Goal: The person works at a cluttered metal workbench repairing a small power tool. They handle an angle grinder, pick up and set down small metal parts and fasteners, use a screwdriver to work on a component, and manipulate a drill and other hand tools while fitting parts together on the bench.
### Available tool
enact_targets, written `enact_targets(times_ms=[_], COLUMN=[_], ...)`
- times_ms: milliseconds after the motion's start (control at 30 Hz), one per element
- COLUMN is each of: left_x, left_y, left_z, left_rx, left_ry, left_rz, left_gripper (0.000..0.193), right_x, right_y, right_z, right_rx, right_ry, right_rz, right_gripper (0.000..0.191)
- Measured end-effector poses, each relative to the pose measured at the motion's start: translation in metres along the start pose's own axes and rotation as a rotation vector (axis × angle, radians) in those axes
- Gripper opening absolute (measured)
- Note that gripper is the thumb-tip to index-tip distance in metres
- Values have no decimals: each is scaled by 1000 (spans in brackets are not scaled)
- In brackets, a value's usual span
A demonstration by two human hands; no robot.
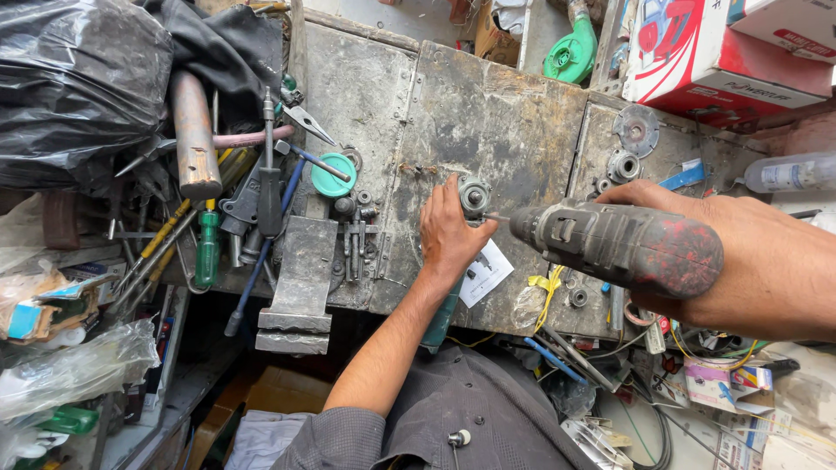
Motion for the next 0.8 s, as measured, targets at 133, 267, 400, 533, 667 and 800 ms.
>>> enact_targets(times_ms=[133, 267, 400, 533, 667, 800], left_x=[1, 1, 2, 3, 4, 2], left_y=[1, 2, 3, 4, 4, 6], left_z=[0, 1, 1, 1, 1, 3], left_rx=[-22, -24, -28, -11, -30, -24], left_ry=[35, 60, 75, 39, 41, 14], left_rz=[-13, -18, -10, -12, 1, -19], left_gripper=[96, 98, 98, 98, 96, 96], right_x=[0, -2, -2, 4, 15, 33], right_y=[3, 8, 10, 6, -1, -15], right_z=[0, -3, -6, -5, -6, -15], right_rx=[18, 6, -37, -102, -182, -120], right_ry=[16, 26, 28, 15, -98, -79], right_rz=[-34, -32, -86, -78, 41, 104], right_gripper=[93, 97, 97, 99, 101, 100])
Point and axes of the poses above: each hand's wrist, its own z-axis towards the middle knuckle, its own x-axis out of the palm, y = z × x, the point moved 2 cm from there along z, towards the middle knuckle, and after that the axes turned 7 degrees about -x, right-handed, at the moved point
